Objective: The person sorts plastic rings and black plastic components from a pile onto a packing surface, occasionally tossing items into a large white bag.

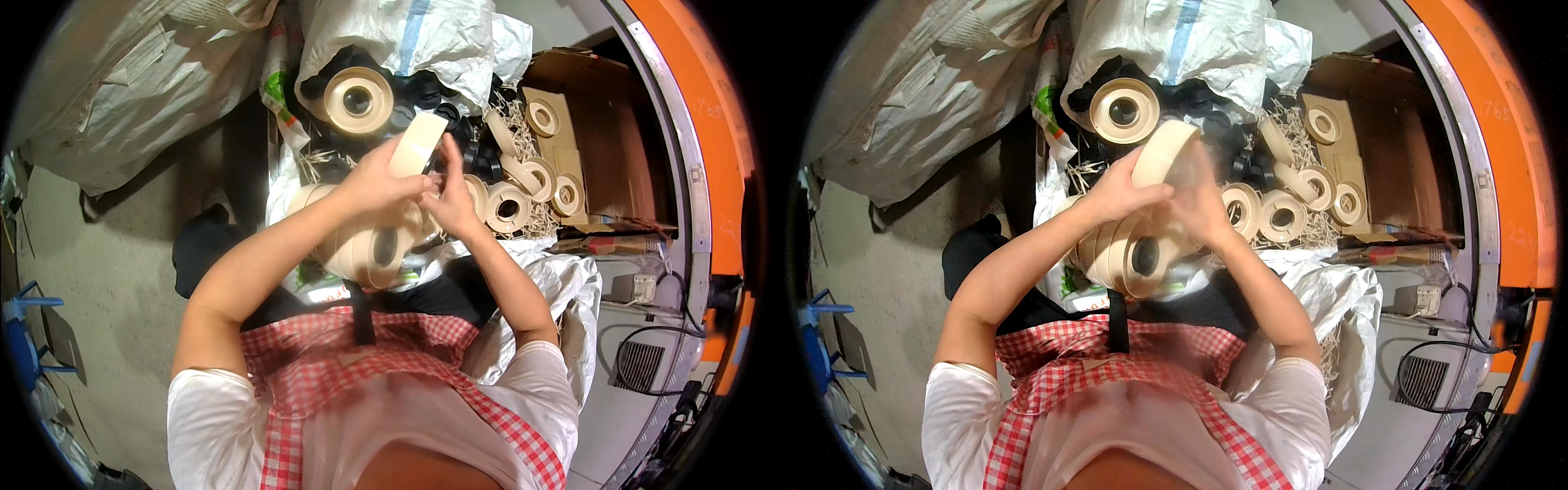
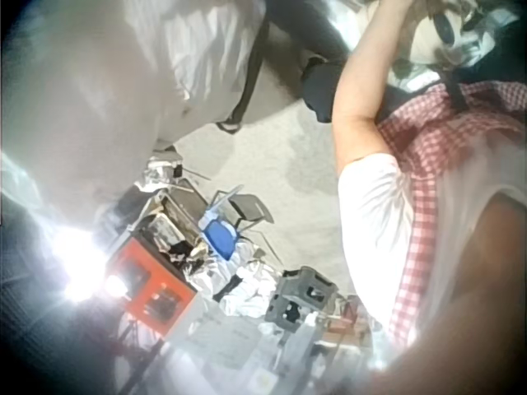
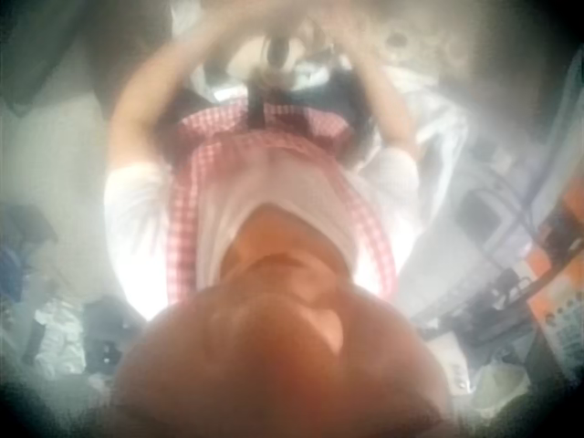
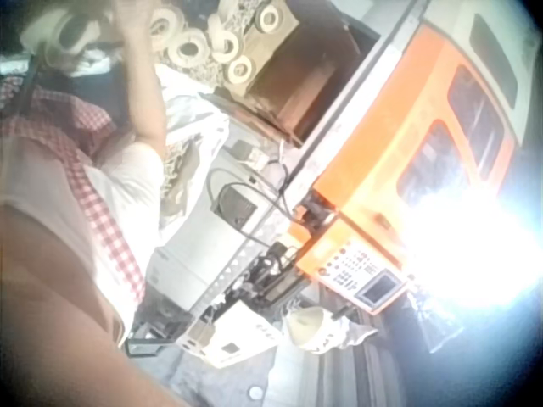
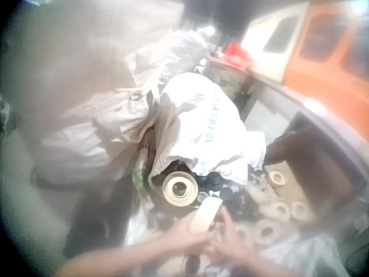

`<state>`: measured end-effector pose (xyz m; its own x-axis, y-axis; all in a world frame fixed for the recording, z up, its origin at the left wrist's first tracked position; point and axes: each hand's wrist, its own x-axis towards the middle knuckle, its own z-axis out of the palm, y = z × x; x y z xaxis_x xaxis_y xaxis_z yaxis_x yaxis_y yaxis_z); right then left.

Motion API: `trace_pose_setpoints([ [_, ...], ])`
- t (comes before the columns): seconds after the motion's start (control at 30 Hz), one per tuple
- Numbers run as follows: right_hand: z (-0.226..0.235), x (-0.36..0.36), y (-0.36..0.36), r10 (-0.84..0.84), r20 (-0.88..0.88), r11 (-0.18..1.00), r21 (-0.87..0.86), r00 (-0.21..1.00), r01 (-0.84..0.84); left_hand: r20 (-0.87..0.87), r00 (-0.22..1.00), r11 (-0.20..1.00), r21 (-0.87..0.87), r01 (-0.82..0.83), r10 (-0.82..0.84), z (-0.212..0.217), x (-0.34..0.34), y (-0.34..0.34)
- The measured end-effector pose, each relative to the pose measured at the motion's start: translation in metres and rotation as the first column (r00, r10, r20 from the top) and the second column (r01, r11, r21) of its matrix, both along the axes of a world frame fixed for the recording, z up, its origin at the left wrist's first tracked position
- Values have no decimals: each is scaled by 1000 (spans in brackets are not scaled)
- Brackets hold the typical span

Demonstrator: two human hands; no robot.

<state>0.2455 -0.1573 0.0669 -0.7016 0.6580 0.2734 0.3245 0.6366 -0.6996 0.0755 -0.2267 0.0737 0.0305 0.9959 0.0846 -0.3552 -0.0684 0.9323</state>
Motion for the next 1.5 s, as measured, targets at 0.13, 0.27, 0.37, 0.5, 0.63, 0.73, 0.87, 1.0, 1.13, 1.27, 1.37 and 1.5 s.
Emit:
trace_pose_setpoints([
  [0.13, 29, -9, 5, -239, 191, 451, -846, 952, 283, -194, 976, 995, -4, -102, 100, -11, -7, -2],
  [0.27, -6, 1, 4, -105, -222, 866, -500, 969, -21, -176, 982, 996, 71, -61, 73, 5, 1, -7],
  [0.37, 8, -5, 3, 50, 91, 917, 391, 995, -82, -186, 979, 991, -93, -99, 80, -9, -10, 8],
  [0.5, 13, 3, 12, 374, 92, 665, 667, 923, -336, 288, 952, 912, -410, 26, 103, 3, -12, 6],
  [0.63, 18, 2, 19, 154, 78, 920, 353, 985, -172, 41, 999, 996, -90, 6, -2, 4, -7, 2],
  [0.73, 29, -6, 20, -111, 34, 542, -836, 993, 89, 101, 995, 994, -102, 35, -25, 17, -10, -2],
  [0.87, 10, -6, 14, 37, 48, 997, -69, 998, -34, 7, 999, 999, -22, -46, 47, 8, -8, 1],
  [1.0, 36, -8, 19, -103, 138, 395, -903, 985, 168, -143, 987, 994, -70, -83, 72, -2, -10, 4],
  [1.13, 21, -9, 22, -20, 42, 980, 196, 999, 11, -158, 970, 981, -35, -192, 185, -6, -4, 7],
  [1.27, 12, 3, 22, -149, 181, 669, -705, 972, 234, -117, 957, 962, -32, -271, 265, -7, -9, 4],
  [1.37, 17, 3, 7, -259, 146, 892, -343, 955, 295, 7, 974, 973, -35, -226, 227, 0, -6, 1],
  [1.5, -14, 4, 1, -106, 17, 988, 116, 994, 103, -292, 956, 996, 93, -4, 31, -8, 1, -8],
])
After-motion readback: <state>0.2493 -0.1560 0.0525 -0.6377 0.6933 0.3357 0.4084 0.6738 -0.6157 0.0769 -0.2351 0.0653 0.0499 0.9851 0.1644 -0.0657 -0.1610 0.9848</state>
